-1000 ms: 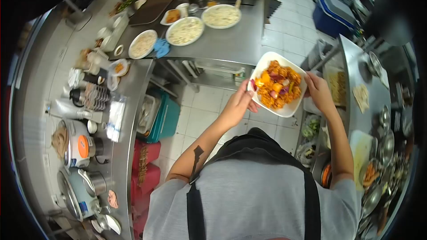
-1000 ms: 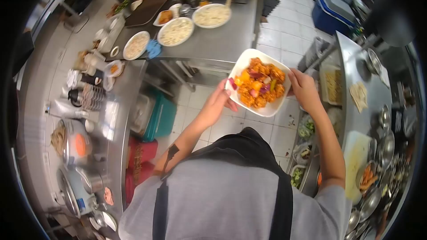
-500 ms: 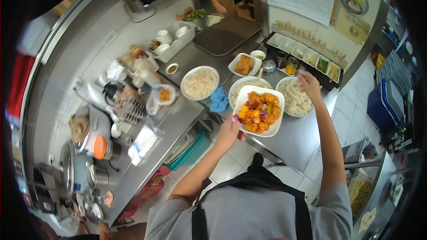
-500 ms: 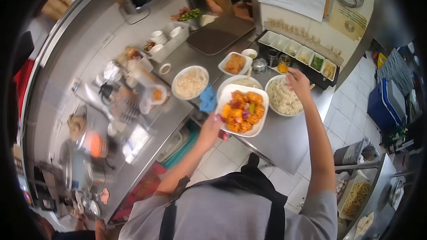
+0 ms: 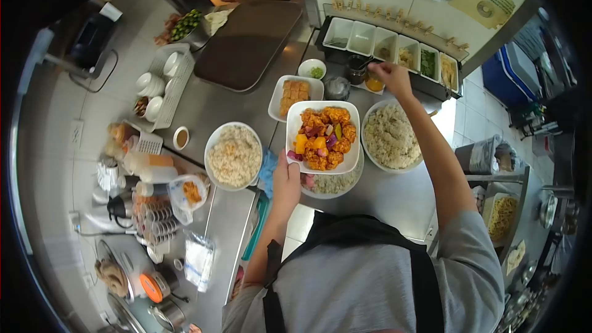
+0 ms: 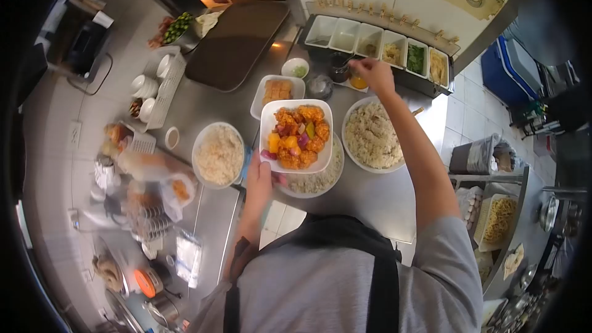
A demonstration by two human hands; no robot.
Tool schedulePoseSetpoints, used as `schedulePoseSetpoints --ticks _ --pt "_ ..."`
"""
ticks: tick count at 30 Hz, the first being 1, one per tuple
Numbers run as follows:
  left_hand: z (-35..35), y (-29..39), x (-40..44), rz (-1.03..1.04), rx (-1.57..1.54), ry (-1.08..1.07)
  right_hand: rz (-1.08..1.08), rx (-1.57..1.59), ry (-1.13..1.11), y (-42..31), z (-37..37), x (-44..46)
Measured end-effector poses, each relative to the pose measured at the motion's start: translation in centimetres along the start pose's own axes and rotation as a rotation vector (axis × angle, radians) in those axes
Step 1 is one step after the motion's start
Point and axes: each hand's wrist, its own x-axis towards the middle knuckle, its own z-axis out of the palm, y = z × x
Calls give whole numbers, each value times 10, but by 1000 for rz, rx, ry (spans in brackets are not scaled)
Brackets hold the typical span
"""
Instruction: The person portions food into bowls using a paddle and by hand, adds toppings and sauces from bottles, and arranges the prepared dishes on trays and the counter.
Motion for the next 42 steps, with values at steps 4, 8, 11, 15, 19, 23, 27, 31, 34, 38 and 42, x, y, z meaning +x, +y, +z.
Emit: schedulePoseSetpoints --ticks 4,8,11,15,19,23,27,31,34,38,42 --pt "-1 9 37 9 2 -100 -72 34 -30 -11 -2 -11" --pt "-1 5 67 -58 -15 -179 -22 53 -91 -16 -7 -24" --pt "1 14 79 -80 -9 -190 19 46 -59 -11 -7 -24" --pt "3 13 91 -43 -1 -194 205 189 29 20 -7 -1" --pt "5 20 98 -51 31 -231 166 85 -22 22 -18 -1" --pt "7 20 101 -47 30 -236 -48 -119 53 4 -25 -6" --pt "11 15 100 -78 -6 -240 -88 -111 50 11 -18 -9" --pt "15 22 93 -45 36 -216 105 -3 -17 1 -26 -9" --pt "16 20 87 -32 37 -197 125 95 -27 6 -21 -6" --pt "18 16 85 -22 27 -185 183 374 84 24 11 -4" --pt "20 16 84 -27 12 -171 90 296 140 17 15 -5"
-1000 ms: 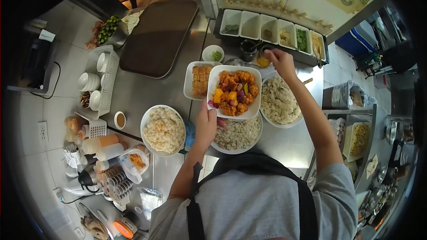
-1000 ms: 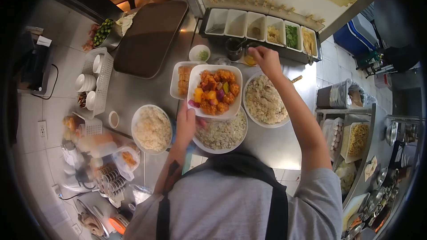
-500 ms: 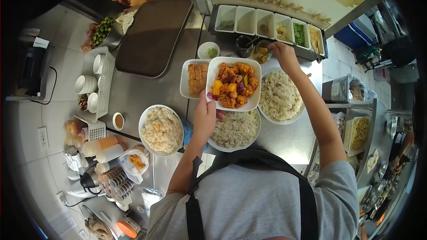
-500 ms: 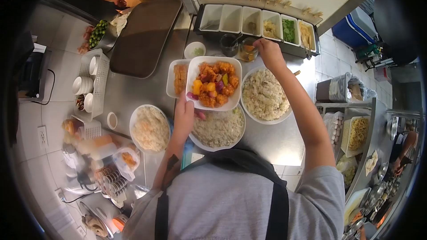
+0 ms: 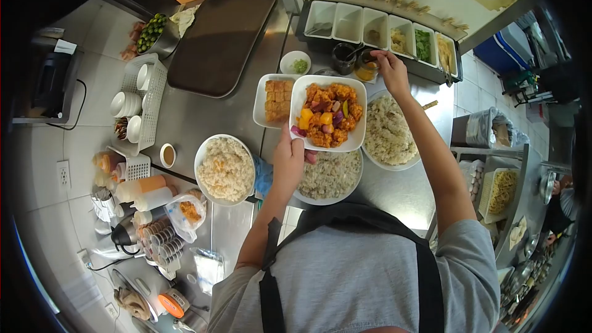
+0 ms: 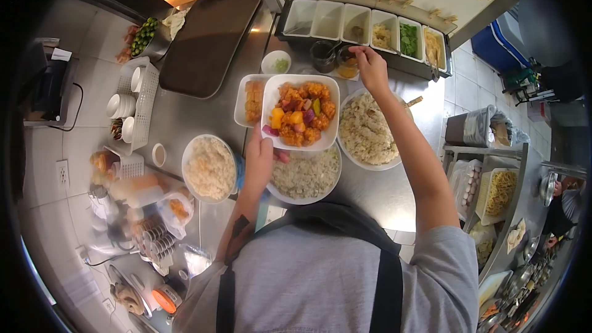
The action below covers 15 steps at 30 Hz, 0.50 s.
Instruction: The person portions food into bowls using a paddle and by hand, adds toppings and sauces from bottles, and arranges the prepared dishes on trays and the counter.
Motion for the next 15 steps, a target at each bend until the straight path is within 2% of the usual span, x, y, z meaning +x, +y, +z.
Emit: schedulePoseSetpoints --ticks 1,4,7,10,13,15 --pt "-1 -1 -1 0 11 3 -25 -56 -4 -6 -3 -1" --pt "-3 -3 -1 8 23 12 -356 -309 56 -13 -14 -2" --pt "-2 -3 -3 0 7 12 -390 -349 -57 -7 -19 -2" --pt "-1 -3 2 -18 7 0 -60 -249 -189 -14 -21 -7" --pt "3 2 5 -35 15 -7 253 205 -200 7 -30 6" --pt "5 4 8 -41 30 -19 347 458 -132 8 -44 4"
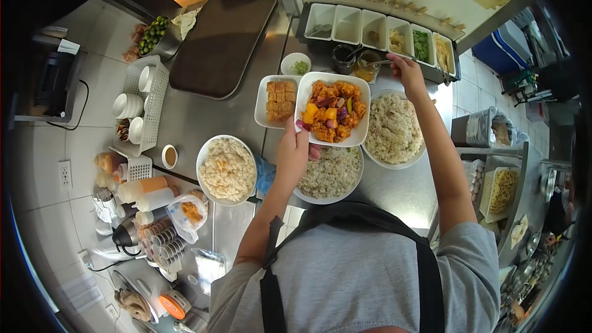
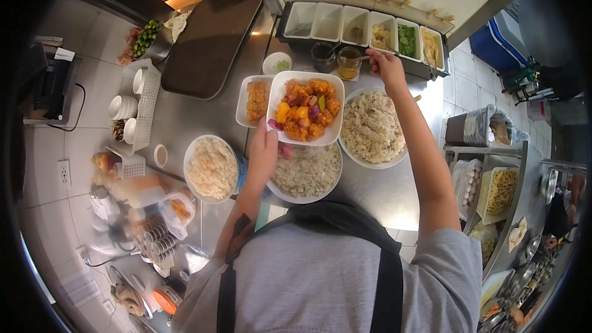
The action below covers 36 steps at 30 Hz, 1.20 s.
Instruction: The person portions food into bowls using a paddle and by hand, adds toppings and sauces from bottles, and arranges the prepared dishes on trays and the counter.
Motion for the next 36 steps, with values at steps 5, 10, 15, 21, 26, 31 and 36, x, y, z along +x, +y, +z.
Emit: schedulePoseSetpoints --ticks 5,10,15,21,26,31,36 --pt "9 5 12 19 28 -14 28 276 -16 -26 -13 -26" --pt "18 0 24 34 16 -30 -113 216 -102 -75 4 -87" --pt "21 1 25 68 -15 -43 -496 -344 -179 -112 25 -159" --pt "19 12 17 81 -12 -56 -997 -745 -150 -127 34 -185" --pt "17 10 8 56 -19 -60 -662 -618 -109 -87 42 -169" --pt "10 11 4 20 29 -57 -288 307 76 -59 31 -141" --pt "-7 4 0 -15 -44 -12 -445 -343 189 -58 17 -81"
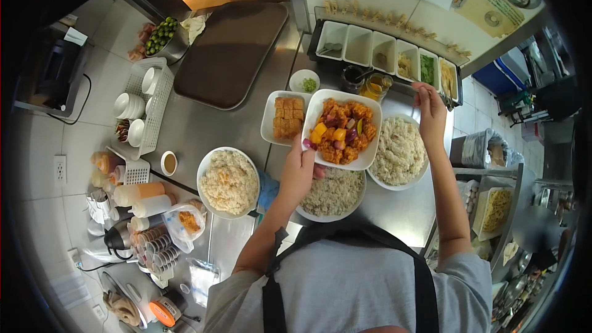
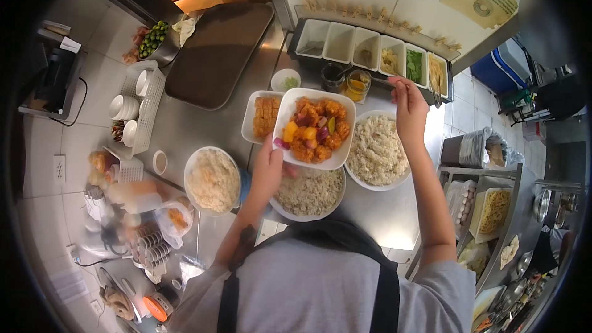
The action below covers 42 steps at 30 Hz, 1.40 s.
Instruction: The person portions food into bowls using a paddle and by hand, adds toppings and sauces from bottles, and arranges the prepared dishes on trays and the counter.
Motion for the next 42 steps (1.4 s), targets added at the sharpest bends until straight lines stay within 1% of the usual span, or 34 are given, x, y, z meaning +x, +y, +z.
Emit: schedulePoseSetpoints --ticks 1,4,5,8,9,12,14,16,17,20,23,27,29,32,35,38,42 --pt "-5 -2 -1 10 4 18 -28 -158 -19 8 5 9" --pt "-21 10 -12 50 22 60 -283 -421 -81 25 26 31" --pt "-27 11 -16 46 -22 63 -376 -424 -169 33 30 41" --pt "-49 18 -34 38 -3 116 -543 -728 -219 5 43 60" --pt "-57 13 -39 22 -10 143 -532 -750 -185 -1 51 70" --pt "-73 11 -53 4 -49 186 -620 -647 -265 6 92 115" --pt "-76 16 -61 -30 -67 216 -766 -628 -506 11 125 141" --pt "-80 13 -68 -77 -106 243 -827 -674 -538 23 160 150" --pt "-80 12 -69 -57 -83 255 -858 -697 -552 27 173 156" --pt "-85 3 -74 -41 -101 239 -753 -811 -740 28 192 172" --pt "-87 -1 -75 -52 -148 271 -756 -745 -671 44 191 183" --pt "-92 -2 -73 -32 -152 281 -414 -665 -512 34 168 189" --pt "-92 -1 -70 -36 -146 307 -265 -588 -412 38 157 197" --pt "-96 -4 -66 -39 -149 310 -113 -378 -393 35 140 198" --pt "-100 -4 -63 -31 -140 322 0 -151 -401 47 130 196" --pt "-102 -1 -62 -44 -132 367 82 156 -339 56 122 182" --pt "-104 5 -58 -11 -99 427 155 253 -291 61 110 163"
